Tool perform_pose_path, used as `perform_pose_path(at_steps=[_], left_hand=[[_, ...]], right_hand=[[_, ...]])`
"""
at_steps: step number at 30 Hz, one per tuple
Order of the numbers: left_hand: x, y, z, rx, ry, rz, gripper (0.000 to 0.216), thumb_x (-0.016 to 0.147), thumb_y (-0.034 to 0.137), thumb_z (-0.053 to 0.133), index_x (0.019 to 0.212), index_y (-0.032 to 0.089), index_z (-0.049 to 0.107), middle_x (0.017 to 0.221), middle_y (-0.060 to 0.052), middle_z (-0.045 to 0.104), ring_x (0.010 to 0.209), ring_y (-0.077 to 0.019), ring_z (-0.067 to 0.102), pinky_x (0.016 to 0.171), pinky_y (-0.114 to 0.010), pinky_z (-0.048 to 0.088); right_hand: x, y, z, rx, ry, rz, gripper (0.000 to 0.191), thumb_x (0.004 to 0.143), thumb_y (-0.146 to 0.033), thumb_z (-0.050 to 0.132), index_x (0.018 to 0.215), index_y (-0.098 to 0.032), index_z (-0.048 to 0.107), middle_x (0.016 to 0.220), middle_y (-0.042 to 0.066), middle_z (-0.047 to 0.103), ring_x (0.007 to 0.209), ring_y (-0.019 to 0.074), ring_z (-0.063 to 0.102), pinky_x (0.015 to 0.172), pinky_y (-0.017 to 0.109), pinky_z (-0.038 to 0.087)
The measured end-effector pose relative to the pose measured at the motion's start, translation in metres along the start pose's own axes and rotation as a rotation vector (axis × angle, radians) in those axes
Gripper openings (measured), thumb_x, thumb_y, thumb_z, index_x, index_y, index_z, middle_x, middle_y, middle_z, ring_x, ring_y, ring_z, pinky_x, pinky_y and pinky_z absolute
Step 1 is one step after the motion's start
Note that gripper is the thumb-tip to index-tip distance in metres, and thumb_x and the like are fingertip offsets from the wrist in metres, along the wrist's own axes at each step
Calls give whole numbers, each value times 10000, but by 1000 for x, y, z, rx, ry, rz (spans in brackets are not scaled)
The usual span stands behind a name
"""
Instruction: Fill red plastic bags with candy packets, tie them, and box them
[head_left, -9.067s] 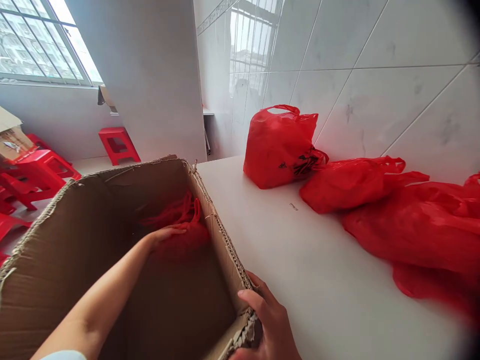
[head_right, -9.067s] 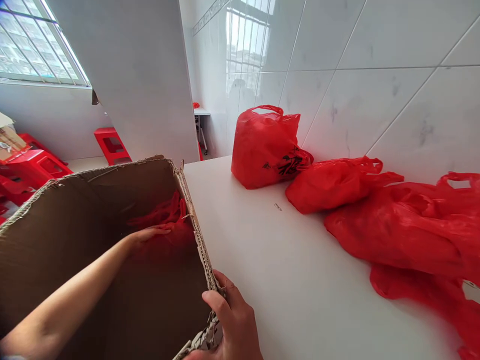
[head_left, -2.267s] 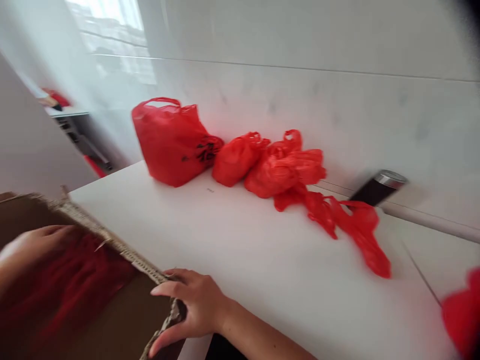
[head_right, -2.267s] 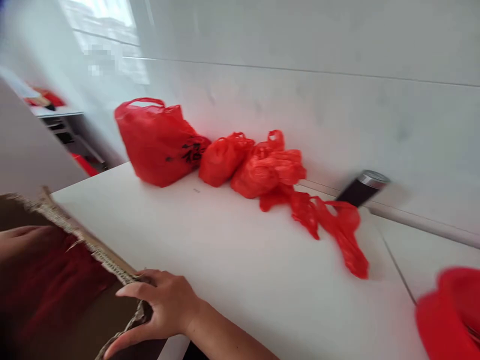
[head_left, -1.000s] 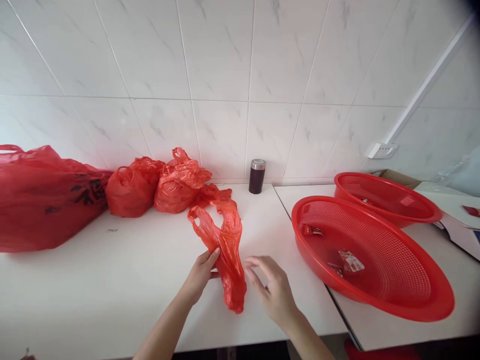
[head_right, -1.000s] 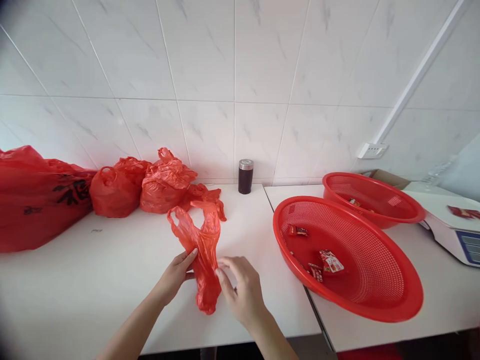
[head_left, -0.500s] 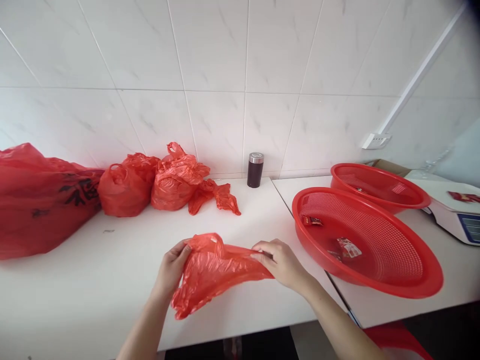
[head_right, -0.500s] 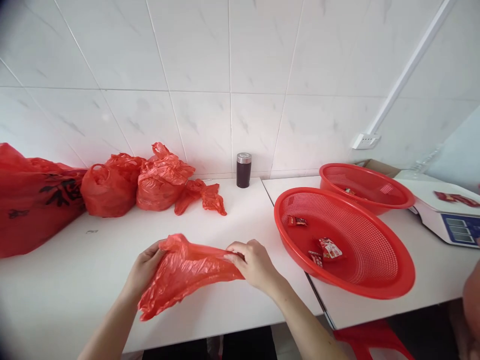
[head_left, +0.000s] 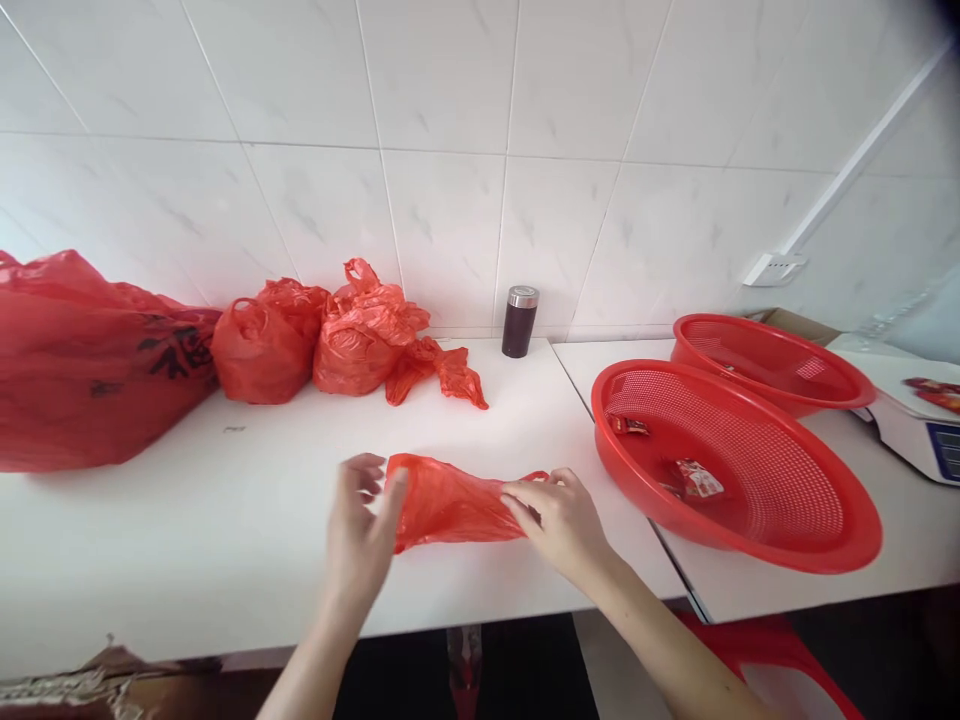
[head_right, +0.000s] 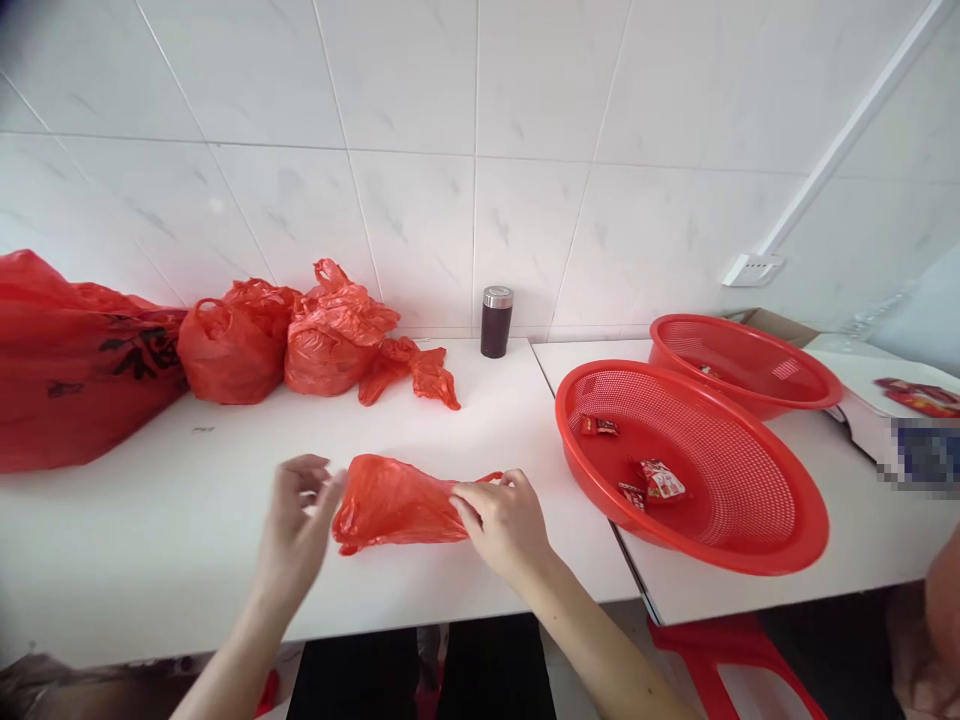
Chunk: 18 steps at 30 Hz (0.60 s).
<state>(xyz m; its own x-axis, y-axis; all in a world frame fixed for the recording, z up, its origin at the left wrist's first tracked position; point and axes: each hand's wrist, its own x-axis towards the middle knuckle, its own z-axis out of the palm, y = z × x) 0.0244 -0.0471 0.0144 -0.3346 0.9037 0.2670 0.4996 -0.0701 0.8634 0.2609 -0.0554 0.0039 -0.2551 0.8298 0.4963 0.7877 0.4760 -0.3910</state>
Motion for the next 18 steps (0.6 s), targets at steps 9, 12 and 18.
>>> perform_pose_path(at_steps=[9,12,18], left_hand=[[-8,-27,49,455,-486,-10,280,852,468,495,981,229,562,692,-10,628,640,-229,597,603,-323,389],[-6,-30,48,362,-534,33,187,862,393,488,818,225,559,713,5,629,640,-181,580,593,-285,400],[-7,-40,29,-120,-531,0,242,858,441,534,862,212,613,857,-15,679,812,-176,626,747,-274,472]], right_hand=[[-21,-15,21,78,-440,146,171,879,-319,575,999,-286,693,734,-8,705,711,184,639,690,281,420],[-14,-10,22,78,-384,204,235,941,-336,463,1040,-277,668,873,8,709,785,180,641,713,286,441],[8,7,34,-60,-385,204,134,898,-310,533,928,-248,647,911,20,684,837,191,616,685,274,410]])
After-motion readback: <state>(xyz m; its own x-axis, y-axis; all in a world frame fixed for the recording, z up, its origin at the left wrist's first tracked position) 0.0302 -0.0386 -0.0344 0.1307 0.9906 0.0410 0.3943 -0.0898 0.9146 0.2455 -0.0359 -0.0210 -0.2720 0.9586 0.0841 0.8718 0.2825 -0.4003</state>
